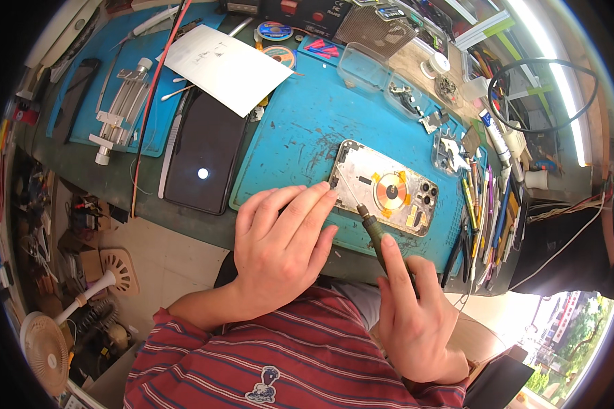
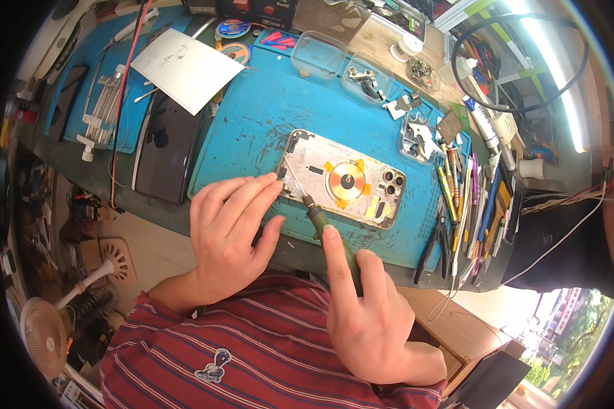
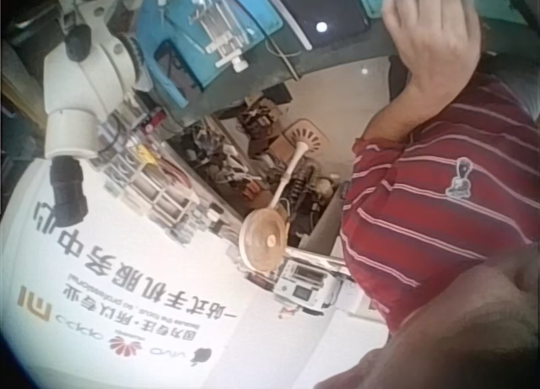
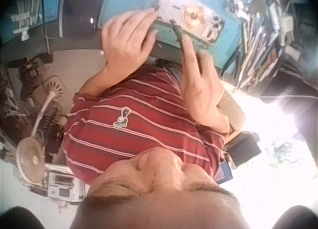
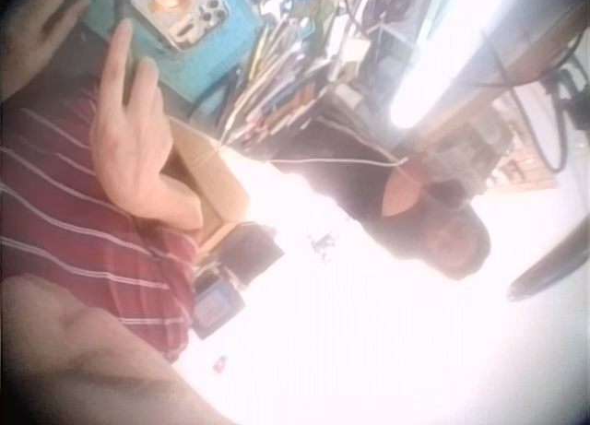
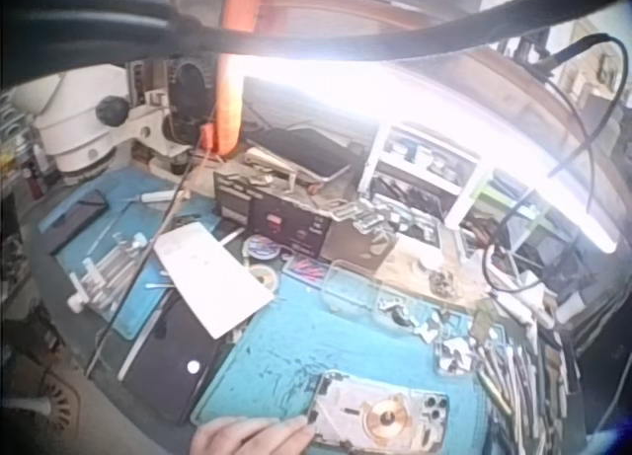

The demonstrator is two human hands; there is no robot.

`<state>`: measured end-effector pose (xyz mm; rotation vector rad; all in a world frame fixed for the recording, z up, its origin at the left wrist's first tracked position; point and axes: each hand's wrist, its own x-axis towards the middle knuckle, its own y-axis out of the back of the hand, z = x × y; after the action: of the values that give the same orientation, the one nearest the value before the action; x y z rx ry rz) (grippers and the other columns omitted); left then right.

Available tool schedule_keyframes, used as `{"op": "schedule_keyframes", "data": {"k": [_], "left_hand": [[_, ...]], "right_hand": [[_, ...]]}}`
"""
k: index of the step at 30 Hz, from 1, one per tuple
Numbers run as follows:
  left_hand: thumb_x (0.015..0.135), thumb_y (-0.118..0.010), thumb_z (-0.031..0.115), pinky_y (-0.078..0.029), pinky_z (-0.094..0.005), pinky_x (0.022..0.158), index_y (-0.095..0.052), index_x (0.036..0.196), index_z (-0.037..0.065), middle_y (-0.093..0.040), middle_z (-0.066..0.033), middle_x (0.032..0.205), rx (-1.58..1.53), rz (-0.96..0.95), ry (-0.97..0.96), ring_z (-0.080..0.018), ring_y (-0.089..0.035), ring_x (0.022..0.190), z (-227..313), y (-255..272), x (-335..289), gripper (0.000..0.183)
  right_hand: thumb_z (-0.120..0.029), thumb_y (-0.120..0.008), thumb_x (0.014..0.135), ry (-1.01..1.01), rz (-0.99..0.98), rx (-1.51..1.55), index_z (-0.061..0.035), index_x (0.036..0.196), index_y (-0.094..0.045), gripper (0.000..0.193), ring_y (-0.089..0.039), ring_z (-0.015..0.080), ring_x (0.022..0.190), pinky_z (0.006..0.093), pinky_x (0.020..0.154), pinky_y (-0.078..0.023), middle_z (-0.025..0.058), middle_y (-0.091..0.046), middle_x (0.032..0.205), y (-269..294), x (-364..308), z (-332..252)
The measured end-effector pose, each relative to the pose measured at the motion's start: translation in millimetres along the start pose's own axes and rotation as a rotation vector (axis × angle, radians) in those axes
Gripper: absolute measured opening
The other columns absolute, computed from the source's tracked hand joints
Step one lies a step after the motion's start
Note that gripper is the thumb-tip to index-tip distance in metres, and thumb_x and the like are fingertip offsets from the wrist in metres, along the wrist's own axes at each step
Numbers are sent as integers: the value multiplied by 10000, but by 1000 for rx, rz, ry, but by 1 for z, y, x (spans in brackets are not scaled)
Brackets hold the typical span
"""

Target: The person uses a soldering iron to work on the internal components of a disassembled smartphone placed on a blue mat. They repeatedly apply the soldering iron to the phone's circuitry while holding the device steady with their other hand.

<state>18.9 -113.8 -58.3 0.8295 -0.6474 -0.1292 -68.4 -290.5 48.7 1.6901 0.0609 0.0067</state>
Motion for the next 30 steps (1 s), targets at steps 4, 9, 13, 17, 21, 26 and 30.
{"op": "schedule_keyframes", "data": {"k": [4,9,13,17,21,26,30], "left_hand": [[860,-819,121,-462,-440,1049,-752,1308,61,-740,-55,1336,-1,-2,-5,-257,-660,1191,-1,0,1,457],[860,-817,122,-462,-442,1048,-750,1310,62,-740,-55,1332,1,-5,-8,-260,-660,1190,-1,1,1,459],[861,-815,122,-462,-443,1051,-750,1309,62,-740,-56,1331,1,-3,-8,-262,-659,1193,-1,0,1,456],[866,-814,119,-460,-448,1054,-748,1311,55,-739,-64,1332,-2,-7,-5,-268,-662,1188,0,1,1,454],[856,-830,75,-493,-433,1009,-745,1309,45,-732,-101,1342,-120,47,39,-281,-675,1167,-3,5,0,461],[825,-853,8,-543,-389,793,-757,1172,45,-751,-102,1107,-387,-44,-74,-290,-706,931,-17,33,-5,361],[833,-854,30,-528,-376,687,-728,1016,63,-698,-61,915,-420,-203,-245,-267,-670,779,-23,44,-9,225]], "right_hand": [[11,-784,877,2,18,-2,-98,1497,-667,640,-659,255,756,390,602,-530,79,-630,1044,-1,-1,0],[10,-789,875,-5,19,-8,-96,1496,-668,642,-657,250,747,391,599,-523,78,-633,1042,-1,0,0],[9,-788,884,-10,36,28,-94,1498,-666,634,-662,257,753,389,601,-522,88,-640,1042,-2,5,2],[11,-796,884,-37,102,62,-87,1496,-664,634,-673,266,769,385,613,-530,103,-654,1051,-5,13,6],[-52,-840,867,32,191,157,-111,1491,-676,648,-682,254,739,388,588,-545,95,-653,1063,-2,7,22],[-74,-859,834,195,-38,309,-196,1361,-777,547,-686,233,728,360,591,-554,61,-669,1001,12,-27,53],[-102,-863,796,289,22,279,-206,1348,-782,568,-674,210,715,348,573,-543,48,-670,999,1,-46,67]]}}
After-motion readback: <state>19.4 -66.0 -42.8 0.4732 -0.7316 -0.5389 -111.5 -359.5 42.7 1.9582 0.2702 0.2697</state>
